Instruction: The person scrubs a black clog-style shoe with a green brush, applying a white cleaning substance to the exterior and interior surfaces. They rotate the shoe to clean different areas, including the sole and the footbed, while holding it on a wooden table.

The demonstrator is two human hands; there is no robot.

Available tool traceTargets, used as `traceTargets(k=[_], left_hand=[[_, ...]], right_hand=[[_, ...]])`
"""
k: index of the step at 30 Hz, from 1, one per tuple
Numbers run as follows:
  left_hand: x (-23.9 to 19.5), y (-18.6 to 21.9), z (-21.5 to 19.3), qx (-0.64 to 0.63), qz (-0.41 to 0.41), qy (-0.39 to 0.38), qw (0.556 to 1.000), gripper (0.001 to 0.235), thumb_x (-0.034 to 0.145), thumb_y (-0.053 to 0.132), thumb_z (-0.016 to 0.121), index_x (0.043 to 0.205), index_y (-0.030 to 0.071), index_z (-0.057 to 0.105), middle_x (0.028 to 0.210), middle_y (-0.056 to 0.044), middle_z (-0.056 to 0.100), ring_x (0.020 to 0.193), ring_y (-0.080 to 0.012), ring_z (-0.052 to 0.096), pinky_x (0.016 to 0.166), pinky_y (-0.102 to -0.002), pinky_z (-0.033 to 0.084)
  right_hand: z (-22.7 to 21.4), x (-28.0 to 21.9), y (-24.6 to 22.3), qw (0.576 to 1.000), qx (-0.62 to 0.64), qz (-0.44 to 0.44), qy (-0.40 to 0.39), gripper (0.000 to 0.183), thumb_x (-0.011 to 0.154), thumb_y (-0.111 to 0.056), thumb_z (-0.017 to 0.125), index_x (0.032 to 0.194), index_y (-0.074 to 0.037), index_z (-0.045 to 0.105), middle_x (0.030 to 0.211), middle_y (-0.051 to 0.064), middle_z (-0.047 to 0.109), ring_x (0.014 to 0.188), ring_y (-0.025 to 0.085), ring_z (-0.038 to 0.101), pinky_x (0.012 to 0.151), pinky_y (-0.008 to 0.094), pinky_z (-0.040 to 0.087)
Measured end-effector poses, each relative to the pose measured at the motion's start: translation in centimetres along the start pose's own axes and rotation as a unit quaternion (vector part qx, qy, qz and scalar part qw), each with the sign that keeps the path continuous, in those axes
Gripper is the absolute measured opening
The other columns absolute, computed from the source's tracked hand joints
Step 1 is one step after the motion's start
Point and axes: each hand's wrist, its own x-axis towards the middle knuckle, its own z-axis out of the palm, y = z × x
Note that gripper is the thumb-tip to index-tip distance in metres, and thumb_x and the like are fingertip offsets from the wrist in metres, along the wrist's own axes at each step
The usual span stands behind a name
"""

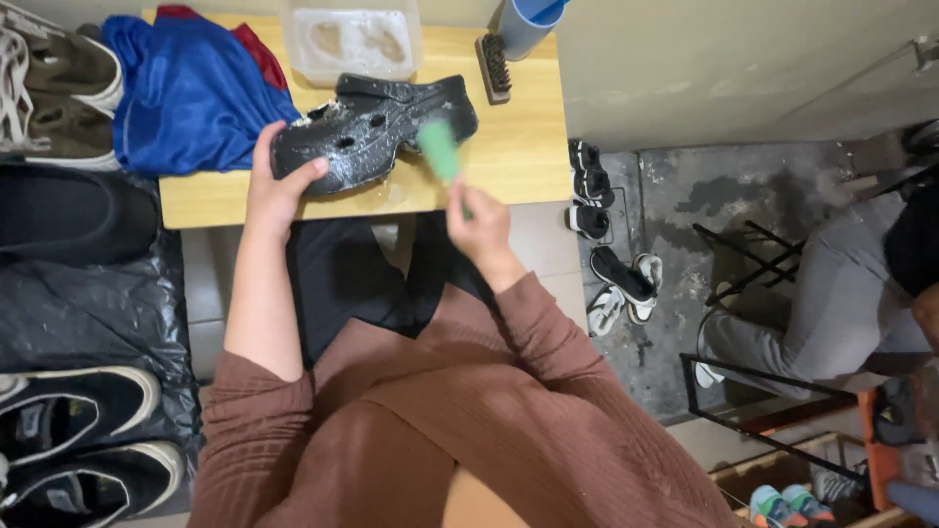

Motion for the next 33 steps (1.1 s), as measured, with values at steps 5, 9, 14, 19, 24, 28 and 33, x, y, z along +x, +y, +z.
traceTargets(k=[5,9,14,19,24,28,33], left_hand=[[-0.1,-0.6,-0.2,-0.003,-0.006,0.005,1.000,0.079,0.083,0.026,0.095,0.149,0.026,0.052,0.142,-0.023,0.053,0.130,-0.0327,0.055,0.107,-0.039,0.048],[0.5,0.0,0.1,0.030,-0.024,-0.001,0.999,0.082,0.080,0.030,0.096,0.149,0.031,0.052,0.146,-0.020,0.052,0.135,-0.0304,0.054,0.110,-0.036,0.045],[0.2,0.3,0.3,0.021,-0.029,0.014,0.999,0.082,0.078,0.029,0.097,0.148,0.031,0.054,0.146,-0.021,0.053,0.136,-0.0317,0.054,0.112,-0.036,0.044],[0.2,0.6,0.2,0.033,-0.035,0.006,0.999,0.084,0.078,0.029,0.096,0.149,0.032,0.051,0.147,-0.021,0.052,0.137,-0.0309,0.053,0.112,-0.035,0.044],[-0.3,1.3,0.0,0.021,-0.046,0.001,0.999,0.085,0.077,0.027,0.096,0.149,0.030,0.052,0.147,-0.024,0.053,0.137,-0.0343,0.053,0.114,-0.038,0.043],[-0.1,1.2,-0.2,0.035,-0.044,-0.013,0.998,0.084,0.079,0.029,0.095,0.150,0.029,0.050,0.148,-0.024,0.051,0.138,-0.0349,0.052,0.114,-0.039,0.043],[-0.2,1.6,0.0,0.029,-0.039,-0.009,0.999,0.080,0.081,0.025,0.094,0.149,0.031,0.052,0.147,-0.025,0.052,0.137,-0.0368,0.053,0.113,-0.040,0.045]], right_hand=[[0.7,1.2,2.4,0.996,0.039,0.054,0.058,0.018,0.094,-0.013,0.070,0.077,-0.009,0.070,0.066,0.016,0.067,0.070,0.038,0.070,0.058,0.039,0.054],[-0.1,2.3,-1.6,0.998,-0.040,-0.055,0.005,0.020,0.087,-0.019,0.078,0.069,-0.022,0.070,0.058,-0.003,0.064,0.056,0.020,0.068,0.056,0.029,0.055],[1.4,2.8,1.5,0.998,0.016,0.018,0.050,0.022,0.096,-0.014,0.067,0.074,-0.008,0.066,0.063,0.016,0.062,0.067,0.039,0.068,0.054,0.042,0.051],[0.1,4.3,-2.0,0.996,-0.030,-0.080,0.009,0.031,0.092,-0.019,0.073,0.062,-0.020,0.063,0.053,0.001,0.058,0.052,0.025,0.065,0.049,0.033,0.051],[1.6,2.5,0.0,1.000,0.012,0.007,0.019,0.018,0.094,-0.013,0.070,0.076,-0.012,0.073,0.062,0.012,0.066,0.065,0.036,0.070,0.055,0.040,0.053],[-1.0,4.1,-1.8,0.999,0.022,0.017,-0.027,0.023,0.093,-0.016,0.072,0.070,-0.016,0.073,0.061,0.008,0.068,0.064,0.032,0.071,0.054,0.037,0.054],[-0.3,1.6,-0.8,0.999,0.019,0.017,-0.032,0.010,0.086,-0.015,0.077,0.078,-0.010,0.078,0.068,0.014,0.073,0.071,0.036,0.073,0.062,0.041,0.057]])
